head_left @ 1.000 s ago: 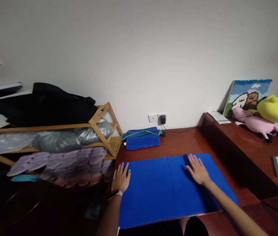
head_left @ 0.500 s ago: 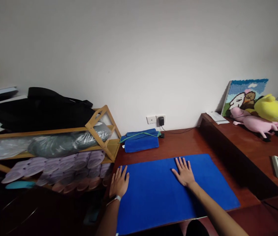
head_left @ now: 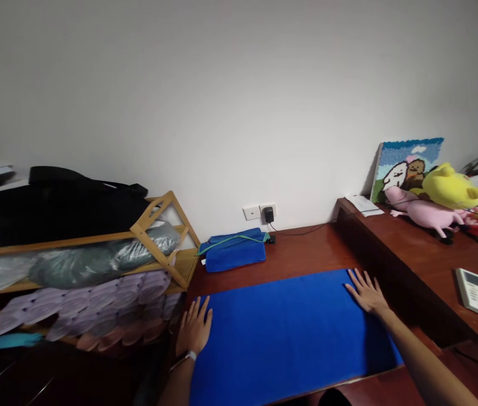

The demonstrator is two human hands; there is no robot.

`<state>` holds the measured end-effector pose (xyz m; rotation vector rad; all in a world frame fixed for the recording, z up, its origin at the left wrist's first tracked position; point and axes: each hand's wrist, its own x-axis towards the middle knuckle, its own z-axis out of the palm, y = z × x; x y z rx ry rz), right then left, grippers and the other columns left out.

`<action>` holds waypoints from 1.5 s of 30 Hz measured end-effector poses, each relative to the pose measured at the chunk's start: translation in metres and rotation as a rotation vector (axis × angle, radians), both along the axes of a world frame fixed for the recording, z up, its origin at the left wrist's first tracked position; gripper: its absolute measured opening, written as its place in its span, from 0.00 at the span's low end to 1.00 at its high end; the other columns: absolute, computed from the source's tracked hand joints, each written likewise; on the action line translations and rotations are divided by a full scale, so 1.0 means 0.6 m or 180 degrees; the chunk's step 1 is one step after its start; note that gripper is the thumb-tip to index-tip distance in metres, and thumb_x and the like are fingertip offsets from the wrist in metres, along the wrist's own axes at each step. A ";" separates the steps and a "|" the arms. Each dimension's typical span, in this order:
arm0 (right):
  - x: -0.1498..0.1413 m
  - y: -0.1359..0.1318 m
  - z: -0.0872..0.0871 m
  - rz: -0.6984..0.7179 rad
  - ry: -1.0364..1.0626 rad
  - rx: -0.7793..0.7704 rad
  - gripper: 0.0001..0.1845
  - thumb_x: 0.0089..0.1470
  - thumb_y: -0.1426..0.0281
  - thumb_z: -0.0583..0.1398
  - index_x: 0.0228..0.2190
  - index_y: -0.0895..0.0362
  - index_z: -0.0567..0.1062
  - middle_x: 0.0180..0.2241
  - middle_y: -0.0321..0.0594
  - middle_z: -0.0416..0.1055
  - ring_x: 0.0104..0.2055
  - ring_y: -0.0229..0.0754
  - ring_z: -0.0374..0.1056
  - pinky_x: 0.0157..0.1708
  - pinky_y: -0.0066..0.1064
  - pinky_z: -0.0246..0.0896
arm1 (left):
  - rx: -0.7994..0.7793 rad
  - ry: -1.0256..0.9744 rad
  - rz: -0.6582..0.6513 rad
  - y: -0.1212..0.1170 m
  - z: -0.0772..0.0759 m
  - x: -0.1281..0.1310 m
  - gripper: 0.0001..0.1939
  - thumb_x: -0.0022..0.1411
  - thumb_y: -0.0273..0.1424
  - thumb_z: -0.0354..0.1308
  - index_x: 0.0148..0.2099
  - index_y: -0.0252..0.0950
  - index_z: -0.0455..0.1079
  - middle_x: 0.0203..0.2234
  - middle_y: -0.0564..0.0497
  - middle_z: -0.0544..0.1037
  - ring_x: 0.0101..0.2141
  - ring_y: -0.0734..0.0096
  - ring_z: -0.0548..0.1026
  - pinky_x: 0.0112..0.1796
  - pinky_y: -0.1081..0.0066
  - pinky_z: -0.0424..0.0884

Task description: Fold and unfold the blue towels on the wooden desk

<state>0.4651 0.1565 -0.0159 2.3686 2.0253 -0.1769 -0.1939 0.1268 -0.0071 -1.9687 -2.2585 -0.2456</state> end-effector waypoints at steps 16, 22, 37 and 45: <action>-0.375 -0.154 0.039 0.1578 0.0872 0.0594 0.42 0.70 0.45 0.43 0.74 0.51 0.37 0.75 0.39 0.39 0.77 0.53 0.36 0.75 0.55 0.33 | 0.0001 -0.0012 -0.0038 0.001 -0.001 0.001 0.30 0.75 0.40 0.40 0.73 0.39 0.61 0.72 0.43 0.62 0.71 0.56 0.60 0.68 0.51 0.56; -0.215 -0.153 0.009 0.0956 0.0542 0.0591 0.45 0.68 0.41 0.43 0.74 0.52 0.44 0.75 0.40 0.44 0.77 0.53 0.37 0.75 0.57 0.30 | 0.0104 -0.0059 -0.0006 0.003 -0.006 0.001 0.30 0.74 0.40 0.40 0.73 0.40 0.61 0.72 0.43 0.63 0.70 0.57 0.61 0.68 0.51 0.56; -0.064 -0.195 0.009 0.0209 0.0182 0.0920 0.44 0.67 0.44 0.41 0.73 0.55 0.51 0.74 0.42 0.49 0.77 0.55 0.40 0.75 0.57 0.32 | -0.0016 -0.0098 0.0043 0.005 0.000 0.003 0.30 0.74 0.40 0.40 0.73 0.41 0.60 0.71 0.45 0.64 0.71 0.57 0.60 0.68 0.51 0.56; -0.427 -0.231 0.040 0.1699 0.1125 0.0828 0.41 0.70 0.48 0.47 0.73 0.45 0.35 0.76 0.35 0.41 0.76 0.54 0.43 0.74 0.55 0.38 | -0.0075 -0.0026 0.0023 0.003 -0.002 0.001 0.30 0.76 0.40 0.38 0.74 0.40 0.58 0.72 0.44 0.62 0.71 0.58 0.59 0.69 0.51 0.55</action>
